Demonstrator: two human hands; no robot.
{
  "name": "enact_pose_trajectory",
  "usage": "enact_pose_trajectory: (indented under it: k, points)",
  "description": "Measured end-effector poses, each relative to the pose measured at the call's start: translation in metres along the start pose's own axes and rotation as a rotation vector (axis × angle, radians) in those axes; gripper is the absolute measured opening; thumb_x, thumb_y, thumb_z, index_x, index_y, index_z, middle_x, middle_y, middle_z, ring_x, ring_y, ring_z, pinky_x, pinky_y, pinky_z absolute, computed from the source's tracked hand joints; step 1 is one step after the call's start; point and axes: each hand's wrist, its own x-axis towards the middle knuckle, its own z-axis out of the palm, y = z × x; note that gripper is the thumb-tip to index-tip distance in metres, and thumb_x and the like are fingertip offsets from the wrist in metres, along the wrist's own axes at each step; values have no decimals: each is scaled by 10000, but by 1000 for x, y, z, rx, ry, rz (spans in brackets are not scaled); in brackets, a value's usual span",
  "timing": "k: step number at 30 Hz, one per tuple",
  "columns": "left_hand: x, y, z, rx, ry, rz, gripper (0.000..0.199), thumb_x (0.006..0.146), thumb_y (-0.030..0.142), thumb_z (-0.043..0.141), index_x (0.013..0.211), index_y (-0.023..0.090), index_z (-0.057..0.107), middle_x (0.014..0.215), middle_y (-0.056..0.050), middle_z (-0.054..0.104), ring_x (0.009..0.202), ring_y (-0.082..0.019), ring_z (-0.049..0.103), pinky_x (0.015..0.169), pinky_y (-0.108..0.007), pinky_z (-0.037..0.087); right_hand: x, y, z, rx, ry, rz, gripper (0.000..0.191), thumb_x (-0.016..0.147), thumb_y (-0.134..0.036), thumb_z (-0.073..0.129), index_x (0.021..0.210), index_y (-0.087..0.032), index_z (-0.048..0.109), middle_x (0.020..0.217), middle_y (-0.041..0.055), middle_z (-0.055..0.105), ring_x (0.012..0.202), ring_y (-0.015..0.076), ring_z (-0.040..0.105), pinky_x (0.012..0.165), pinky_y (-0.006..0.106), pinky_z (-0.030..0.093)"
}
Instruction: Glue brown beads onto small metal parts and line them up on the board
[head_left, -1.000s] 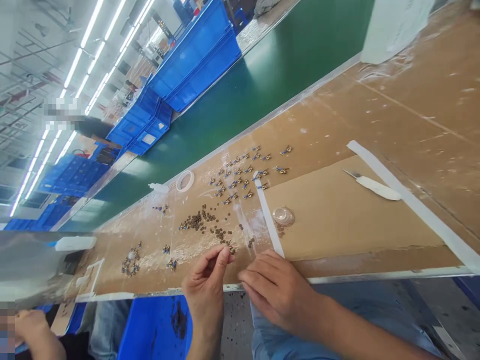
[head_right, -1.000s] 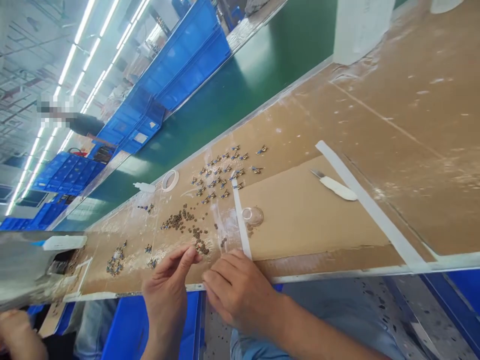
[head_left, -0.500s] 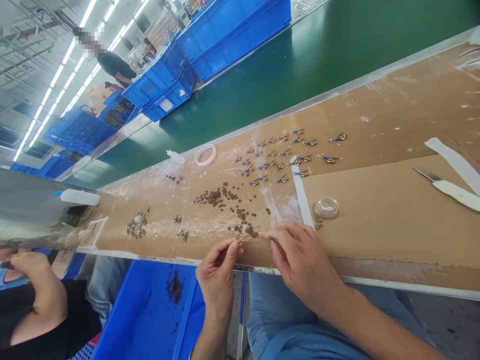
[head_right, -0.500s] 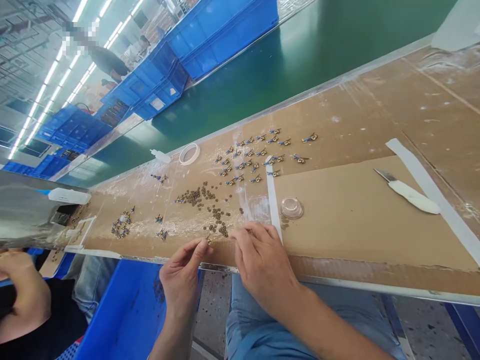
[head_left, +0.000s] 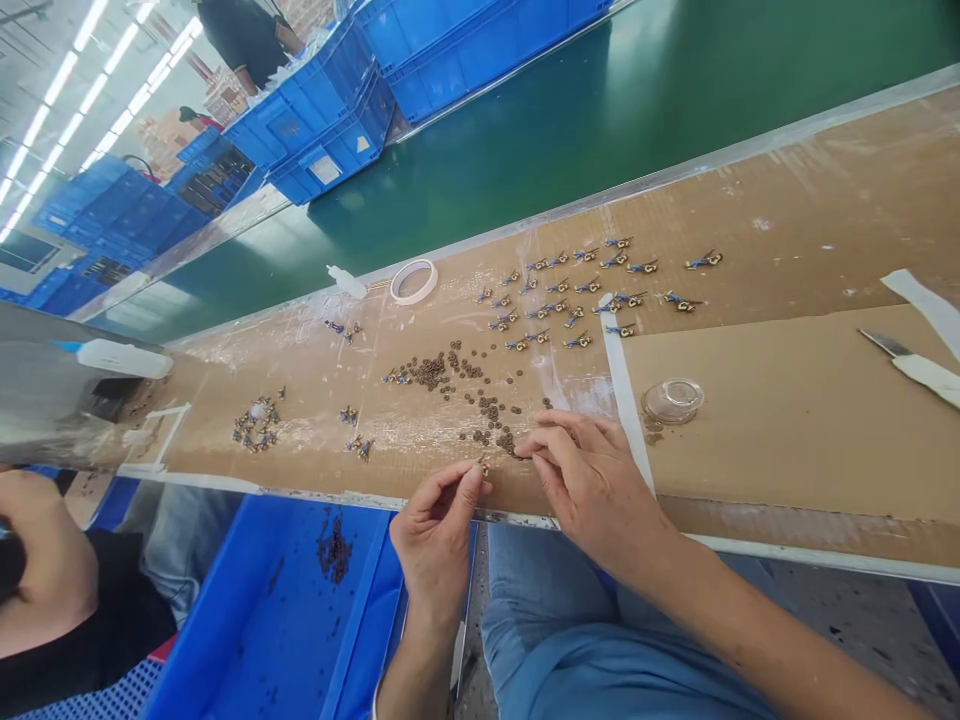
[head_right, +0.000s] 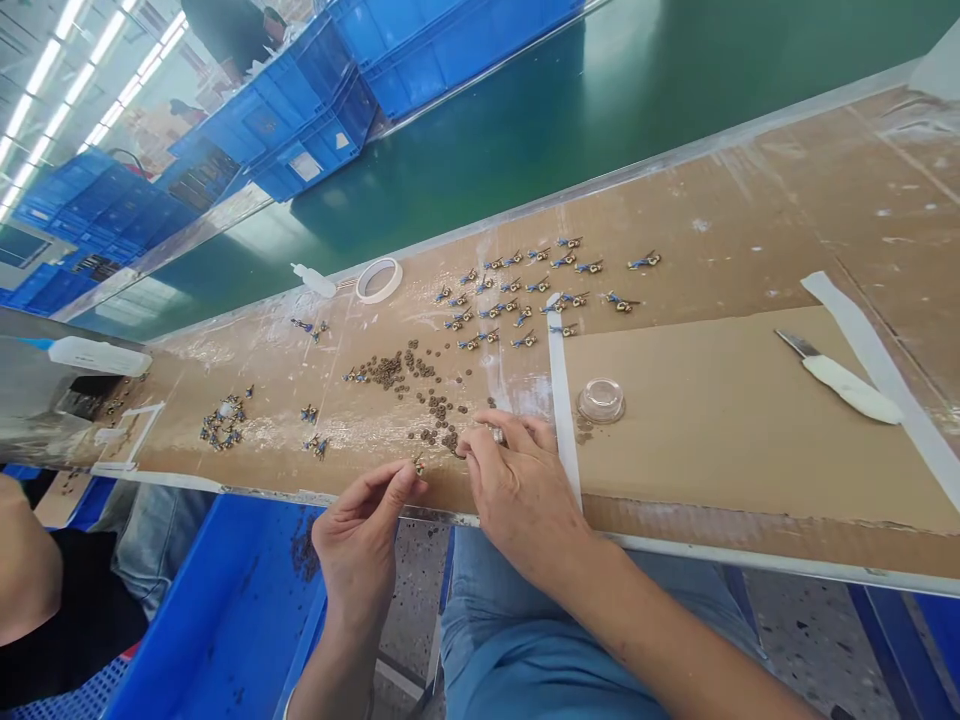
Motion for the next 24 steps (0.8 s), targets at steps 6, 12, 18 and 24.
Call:
enact_pose_trajectory:
  k: [6, 12, 18, 24]
  points:
    - [-5, 1, -1, -11, -28, 11, 110, 761, 284, 783, 837, 205, 782, 720, 1, 750, 642, -136, 701, 637, -237, 595, -5, 0, -6, 24, 11, 1, 160, 975, -108, 430, 1028, -202, 548, 1002, 46, 683, 1157, 211, 571, 984, 387, 346]
    - [-4, -1, 1, -8, -31, 9, 114, 763, 292, 777, 825, 197, 781, 730, -8, 753, 632, -140, 697, 628, -247, 592, -5, -1, -7, 8, -16, -25, 160, 964, -99, 430, 1012, -197, 547, 976, 54, 678, 1130, 216, 586, 979, 388, 349]
    - [-5, -7, 3, -12, -58, -29, 127, 774, 299, 768, 849, 198, 781, 702, -3, 748, 641, -145, 702, 647, -254, 588, -10, -2, -7, 42, -14, -51, 145, 954, -94, 452, 1014, -191, 542, 982, 49, 684, 1111, 214, 595, 954, 383, 359]
    - [-5, -6, 9, 78, -92, -22, 118, 784, 308, 757, 834, 203, 772, 706, -1, 741, 646, -140, 686, 633, -242, 561, -14, -3, -15, 119, 102, -38, 198, 945, -69, 464, 1063, -199, 556, 998, 41, 706, 1087, 199, 618, 946, 380, 371]
